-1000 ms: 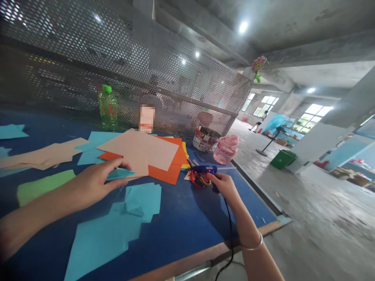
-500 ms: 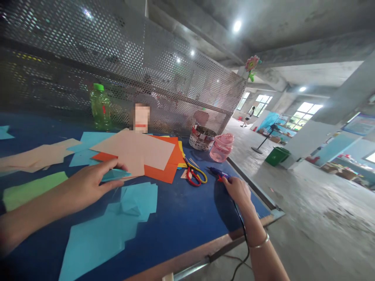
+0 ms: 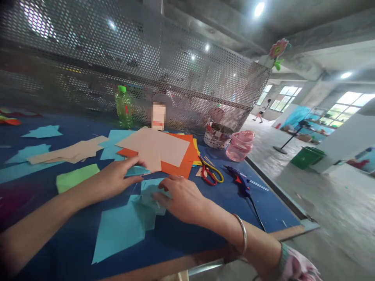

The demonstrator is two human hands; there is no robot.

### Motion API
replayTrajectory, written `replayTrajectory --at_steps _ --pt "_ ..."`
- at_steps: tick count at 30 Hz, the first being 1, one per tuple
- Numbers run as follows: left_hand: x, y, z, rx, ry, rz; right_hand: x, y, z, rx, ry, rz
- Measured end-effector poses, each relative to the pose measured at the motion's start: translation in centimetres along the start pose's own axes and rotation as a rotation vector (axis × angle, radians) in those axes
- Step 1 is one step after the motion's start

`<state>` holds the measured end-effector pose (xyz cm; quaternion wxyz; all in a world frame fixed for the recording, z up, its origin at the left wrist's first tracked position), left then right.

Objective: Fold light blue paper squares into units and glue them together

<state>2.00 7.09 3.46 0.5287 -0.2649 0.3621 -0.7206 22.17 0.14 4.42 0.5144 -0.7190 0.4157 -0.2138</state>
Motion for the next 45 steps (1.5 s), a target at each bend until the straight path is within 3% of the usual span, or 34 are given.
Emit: replayTrajectory --at_steps 4,9,13,17,21,25,29,34,45 --pt "0.2 -0.2 0.2 0.012 -0.005 -0.004 -1.5 1.9 -0.4 0.066 0.128 -0.092" --pt "0.3 -0.4 0.5 0.048 -0.012 -0.024 -1.8 3.6 0.3 -0.087 0.036 -0.073" --pt "0.2 -0.6 0.4 0.097 -0.039 -0.078 -1.7 3.2 1.4 -0.29 0.05 0.074" --pt "-0.1 -0.5 -0.1 0.171 -0.086 -0.217 -1.9 1.7 3.2 -0.443 0.058 0.28" --pt "-0.2 0.0 -0.5 0.238 -0.121 -0.342 -2.3 1.2 4.7 -0.675 0.003 0.365" --pt "0.0 0.5 -0.5 0.286 -0.106 -0.421 -2.4 1.3 4.9 -0.75 -0.058 0.422" --pt "0.1 0.8 -0.5 0.295 -0.074 -0.485 -2.3 1.7 4.1 -0.763 -0.148 0.365" --pt "0.2 0.9 -0.5 0.303 -0.071 -0.553 -2.3 2.3 4.2 -0.812 -0.122 0.325" --pt "0.3 0.9 -0.4 0.329 -0.118 -0.548 -2.4 2.7 4.4 -0.779 -0.087 0.331"
Point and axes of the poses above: each hand's wrist, its own x-axis away from the middle knuckle, its own y-axis out of the palm, z = x × y, the point moved 3 cm from there along -x, towards the middle knuckle, and after that the axes turned 11 degrees about -y, right-handed, at the moved point
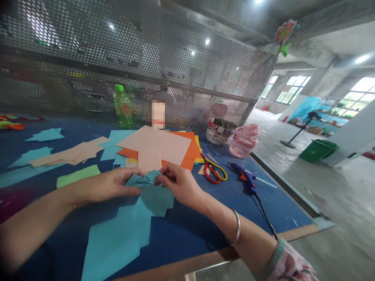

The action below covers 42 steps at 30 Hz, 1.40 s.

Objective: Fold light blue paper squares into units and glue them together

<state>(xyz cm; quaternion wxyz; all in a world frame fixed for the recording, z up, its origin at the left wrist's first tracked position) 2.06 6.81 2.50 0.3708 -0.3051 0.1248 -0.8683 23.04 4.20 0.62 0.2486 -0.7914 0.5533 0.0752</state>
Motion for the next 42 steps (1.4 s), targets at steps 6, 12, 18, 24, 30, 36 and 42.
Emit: replayTrajectory --at_steps 6,12,18,24,30,36,42 --pt "-0.36 0.2 -0.55 0.034 -0.017 0.001 0.23 0.2 -0.32 0.047 0.014 -0.014" --pt "-0.5 0.34 -0.83 0.053 -0.03 0.009 0.39 0.3 -0.34 0.058 0.019 -0.032" --pt "-0.36 0.52 -0.53 0.054 -0.046 0.02 0.42 0.37 -0.34 0.088 0.016 -0.042" --pt "-0.28 0.5 -0.33 0.053 -0.06 0.04 0.48 0.37 -0.46 0.135 0.027 -0.06" --pt "-0.21 0.53 -0.13 0.051 -0.068 0.056 0.54 0.33 -0.76 0.175 0.021 -0.078" --pt "-0.08 0.53 -0.25 0.038 -0.079 0.07 0.55 0.33 -0.72 0.203 0.019 -0.081" --pt "-0.1 0.6 -0.04 0.036 -0.078 0.072 0.56 0.31 -0.75 0.217 0.022 -0.091"
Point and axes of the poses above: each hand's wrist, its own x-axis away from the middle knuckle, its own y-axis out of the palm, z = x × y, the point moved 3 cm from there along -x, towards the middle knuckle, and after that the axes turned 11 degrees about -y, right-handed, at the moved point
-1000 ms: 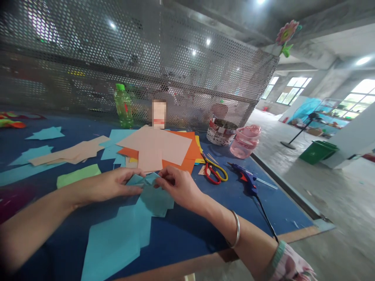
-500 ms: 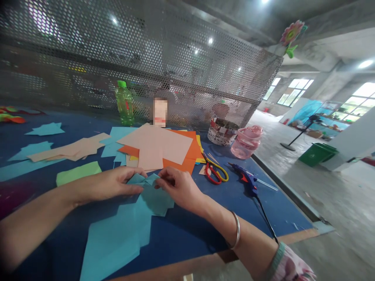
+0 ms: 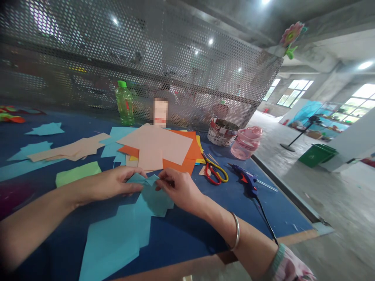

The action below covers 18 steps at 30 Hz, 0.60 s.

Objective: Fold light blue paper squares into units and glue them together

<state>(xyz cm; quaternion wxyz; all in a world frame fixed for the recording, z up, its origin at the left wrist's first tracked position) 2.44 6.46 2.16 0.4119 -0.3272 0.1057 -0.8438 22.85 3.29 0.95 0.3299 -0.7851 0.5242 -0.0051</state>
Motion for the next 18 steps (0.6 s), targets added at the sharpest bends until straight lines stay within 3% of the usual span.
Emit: replayTrajectory --at_steps 18 --pt "-0.31 0.08 -0.28 0.008 0.0 0.016 0.19 0.09 0.16 0.031 0.003 -0.013"
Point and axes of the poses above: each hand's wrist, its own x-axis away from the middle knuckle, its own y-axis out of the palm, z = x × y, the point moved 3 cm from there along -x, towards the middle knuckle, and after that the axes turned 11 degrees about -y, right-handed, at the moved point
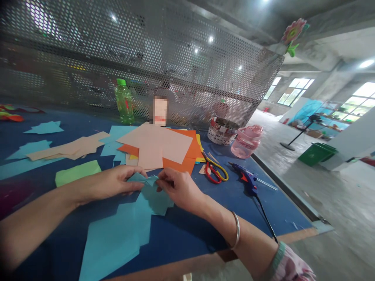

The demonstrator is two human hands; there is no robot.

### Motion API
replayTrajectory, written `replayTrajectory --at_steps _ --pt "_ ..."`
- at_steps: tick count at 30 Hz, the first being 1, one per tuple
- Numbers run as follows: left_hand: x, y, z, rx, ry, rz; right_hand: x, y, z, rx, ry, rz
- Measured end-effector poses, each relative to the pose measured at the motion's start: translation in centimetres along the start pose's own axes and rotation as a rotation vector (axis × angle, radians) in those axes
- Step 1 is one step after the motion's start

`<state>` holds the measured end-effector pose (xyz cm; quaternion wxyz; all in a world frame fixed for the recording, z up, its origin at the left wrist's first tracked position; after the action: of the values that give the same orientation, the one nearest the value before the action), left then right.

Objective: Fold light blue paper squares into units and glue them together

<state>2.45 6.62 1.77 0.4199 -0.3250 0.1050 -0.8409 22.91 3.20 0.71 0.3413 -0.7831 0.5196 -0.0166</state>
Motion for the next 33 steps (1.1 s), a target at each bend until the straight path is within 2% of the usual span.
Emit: replayTrajectory --at_steps 19,28,33 --pt "0.4 0.3 0.7 -0.038 -0.002 0.046 0.2 0.2 0.1 -0.005 0.013 -0.016" --pt "0.2 0.7 0.8 -0.133 0.045 0.115 0.0 0.3 -0.1 0.048 0.003 0.001" --pt "0.0 1.1 0.8 -0.179 0.087 0.131 0.0 0.6 0.4 0.018 0.04 -0.052"
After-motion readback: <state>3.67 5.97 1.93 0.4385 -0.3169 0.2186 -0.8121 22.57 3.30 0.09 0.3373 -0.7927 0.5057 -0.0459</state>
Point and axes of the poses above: each hand's wrist, its own x-axis away from the middle knuckle, its own y-axis out of the palm, z = x × y, the point moved 3 cm from there along -x, towards the middle knuckle, and after that the axes turned 11 degrees about -y, right-handed, at the moved point
